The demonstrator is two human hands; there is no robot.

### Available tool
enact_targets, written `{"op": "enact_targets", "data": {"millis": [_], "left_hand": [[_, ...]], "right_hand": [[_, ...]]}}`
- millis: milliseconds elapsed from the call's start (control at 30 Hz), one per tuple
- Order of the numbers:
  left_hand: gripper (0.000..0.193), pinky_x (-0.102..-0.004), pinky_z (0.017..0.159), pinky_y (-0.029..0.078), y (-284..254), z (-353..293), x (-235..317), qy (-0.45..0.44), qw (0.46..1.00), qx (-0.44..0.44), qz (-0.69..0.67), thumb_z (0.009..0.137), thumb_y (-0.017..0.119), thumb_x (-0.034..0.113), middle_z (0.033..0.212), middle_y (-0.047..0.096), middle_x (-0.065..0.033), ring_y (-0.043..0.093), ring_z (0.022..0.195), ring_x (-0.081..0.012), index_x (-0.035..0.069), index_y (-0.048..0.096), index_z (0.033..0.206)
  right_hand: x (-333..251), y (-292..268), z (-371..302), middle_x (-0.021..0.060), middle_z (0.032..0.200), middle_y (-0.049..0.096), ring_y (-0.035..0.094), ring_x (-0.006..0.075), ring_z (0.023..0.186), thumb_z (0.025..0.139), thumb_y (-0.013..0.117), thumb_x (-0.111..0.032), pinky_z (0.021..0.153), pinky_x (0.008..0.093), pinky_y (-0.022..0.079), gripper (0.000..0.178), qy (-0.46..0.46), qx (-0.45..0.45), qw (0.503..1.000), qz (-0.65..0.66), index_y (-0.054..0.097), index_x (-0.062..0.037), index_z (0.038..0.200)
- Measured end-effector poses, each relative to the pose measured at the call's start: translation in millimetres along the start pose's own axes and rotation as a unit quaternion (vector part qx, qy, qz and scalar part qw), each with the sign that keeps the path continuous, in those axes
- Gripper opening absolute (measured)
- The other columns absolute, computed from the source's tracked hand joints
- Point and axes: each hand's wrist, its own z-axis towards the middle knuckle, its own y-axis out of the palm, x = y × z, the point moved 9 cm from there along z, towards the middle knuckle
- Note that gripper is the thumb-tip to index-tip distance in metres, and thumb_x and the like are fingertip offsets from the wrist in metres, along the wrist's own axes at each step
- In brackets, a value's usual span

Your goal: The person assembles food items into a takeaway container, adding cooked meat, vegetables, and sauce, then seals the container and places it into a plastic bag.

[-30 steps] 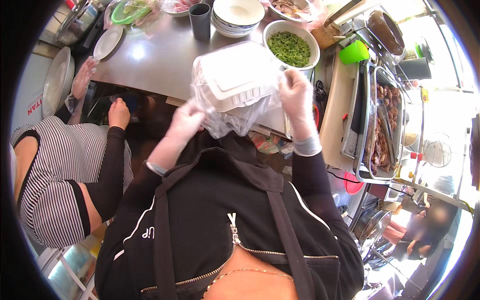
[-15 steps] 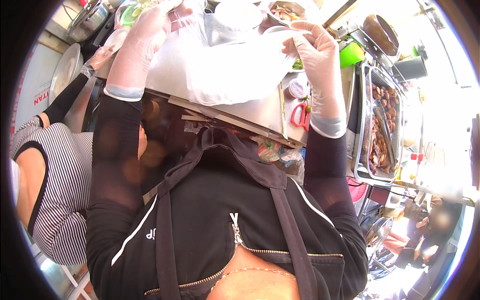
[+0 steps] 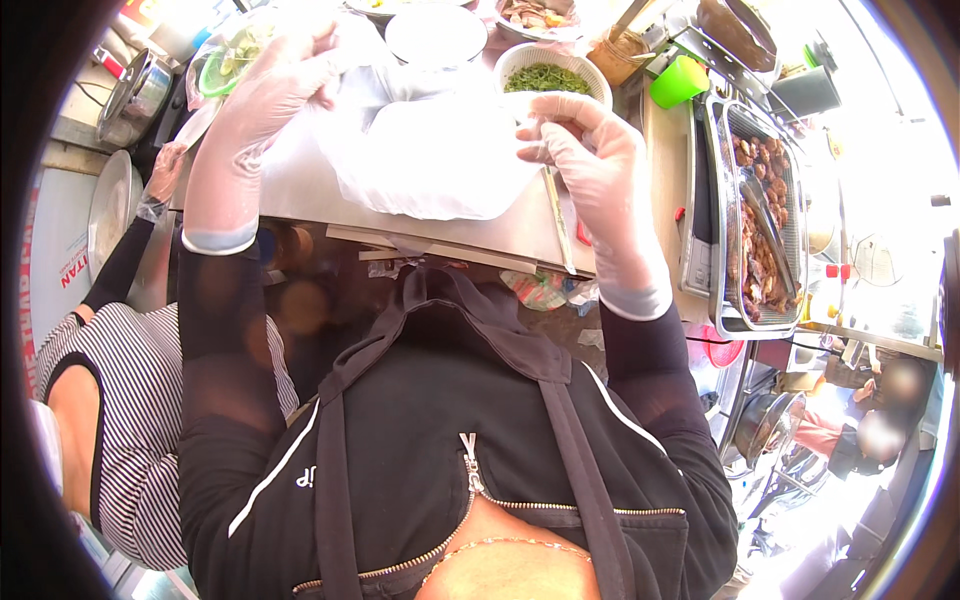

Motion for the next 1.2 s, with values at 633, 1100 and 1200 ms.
{"op": "enact_targets", "data": {"millis": [633,1100,1200], "left_hand": [[0.026,-0.0227,0.078,0.051,5,-41,1,0.077,0.993,0.019,-0.088,0.096,0.052,-0.002,0.109,0.066,-0.0055,0.062,0.078,-0.0076,0.000,0.065,0.119],[0.035,-0.0252,0.080,0.051,20,-39,25,0.088,0.986,-0.077,-0.118,0.093,0.043,-0.004,0.110,0.066,-0.0069,0.064,0.082,-0.0087,0.000,0.062,0.123],[0.036,-0.0253,0.079,0.051,20,-45,17,0.097,0.980,-0.079,-0.155,0.093,0.043,-0.002,0.112,0.066,-0.0071,0.063,0.082,-0.0086,0.000,0.060,0.124]], "right_hand": [[31,-74,17,0.0107,0.098,0.068,0.065,0.0148,0.085,0.091,0.064,-0.005,0.078,0.0271,0.052,0.025,-0.064,0.136,0.975,-0.166,0.066,0.0021,0.115],[146,-112,24,0.0161,0.102,0.064,0.065,0.0314,0.093,0.069,0.078,-0.015,0.083,0.0392,0.052,0.053,0.016,0.127,0.868,-0.480,0.061,-0.0059,0.119],[49,-95,14,0.0137,0.105,0.062,0.064,0.0250,0.094,0.069,0.078,-0.009,0.086,0.0357,0.052,0.061,-0.107,0.152,0.845,-0.502,0.057,-0.0025,0.126]]}}
